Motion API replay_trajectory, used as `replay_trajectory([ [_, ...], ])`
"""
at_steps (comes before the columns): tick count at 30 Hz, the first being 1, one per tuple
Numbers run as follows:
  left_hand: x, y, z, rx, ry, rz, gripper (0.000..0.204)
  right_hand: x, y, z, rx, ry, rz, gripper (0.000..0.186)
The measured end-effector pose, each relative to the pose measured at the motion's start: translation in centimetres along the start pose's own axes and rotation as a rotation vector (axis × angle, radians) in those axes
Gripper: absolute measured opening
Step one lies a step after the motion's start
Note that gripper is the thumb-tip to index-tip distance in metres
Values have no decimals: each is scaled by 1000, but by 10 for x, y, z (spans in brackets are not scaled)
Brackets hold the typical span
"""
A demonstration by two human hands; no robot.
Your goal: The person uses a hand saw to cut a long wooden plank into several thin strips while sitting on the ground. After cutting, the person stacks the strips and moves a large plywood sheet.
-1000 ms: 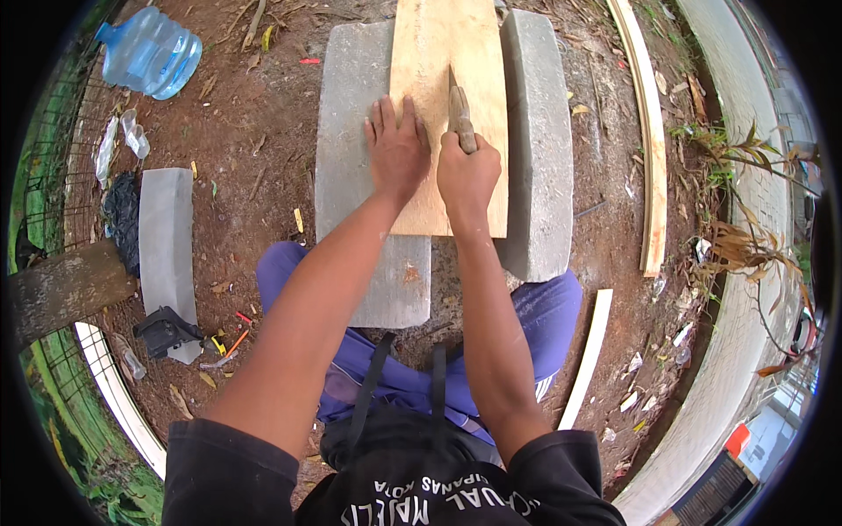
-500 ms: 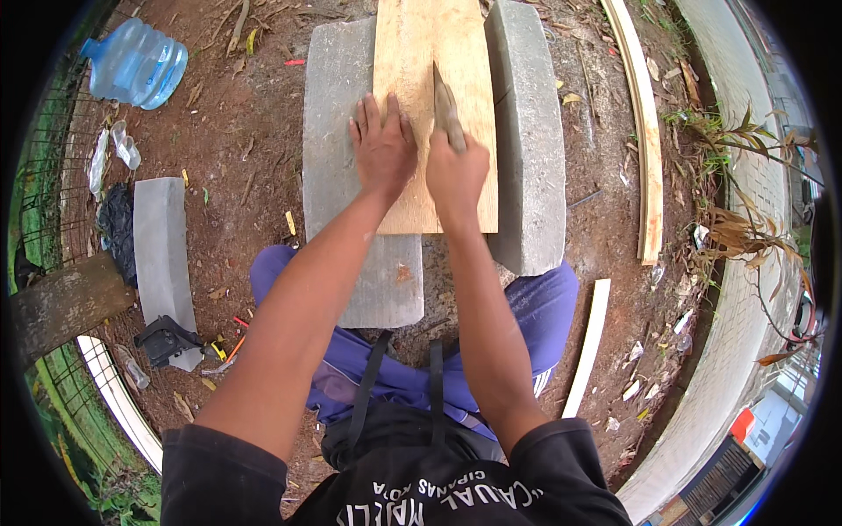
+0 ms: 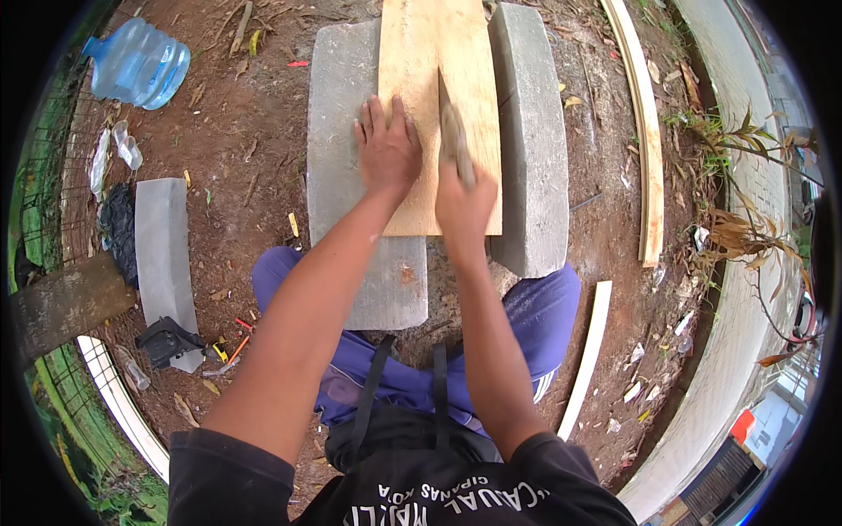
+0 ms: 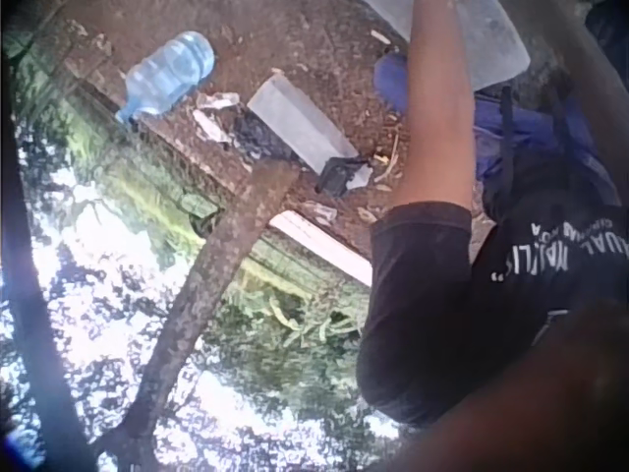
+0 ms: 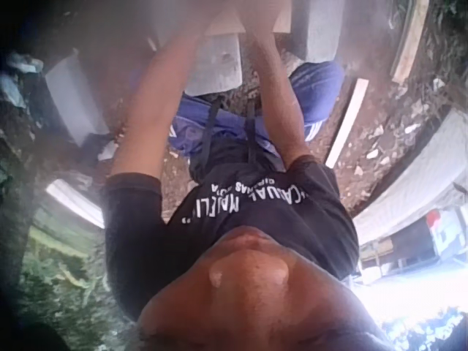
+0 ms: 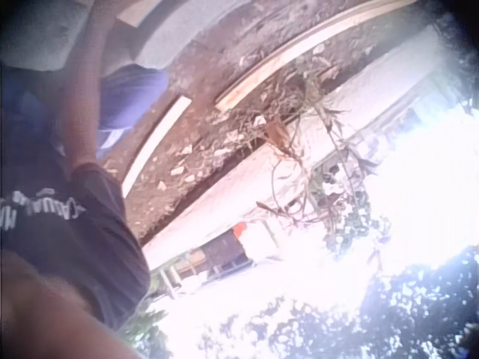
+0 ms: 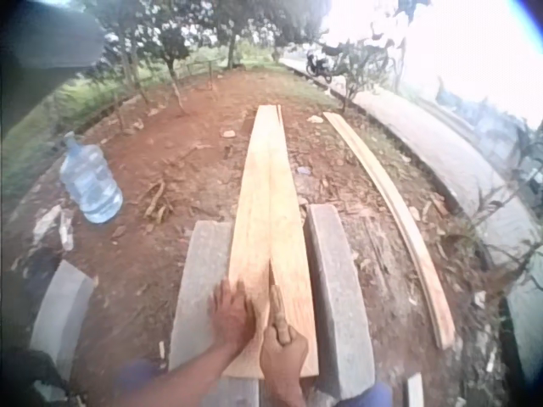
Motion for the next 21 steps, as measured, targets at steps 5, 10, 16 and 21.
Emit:
replay_trajectory([
  [5,13,3,5,46,-13,-31,53,6,-12,32,-18,11,121,25],
  [10,4,0,3,4,1,-8,52,26,-113,203,36,37,140,9],
  [16,15,-7,7,13,-31,2,52,10,-13,62,18,19,138,25],
  [21,4,4,8,42,5,-13,53,21,-2,8,-15,31,147,30],
])
Point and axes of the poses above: each hand's wrist, its own z-axis away from the middle knuckle, its own y-axis out of the palm, x = y × z, the point moved 9 cm from there along -z, towards the middle knuckle, and after that the axes turned 1 degree about -x, right-handed, at the moved point
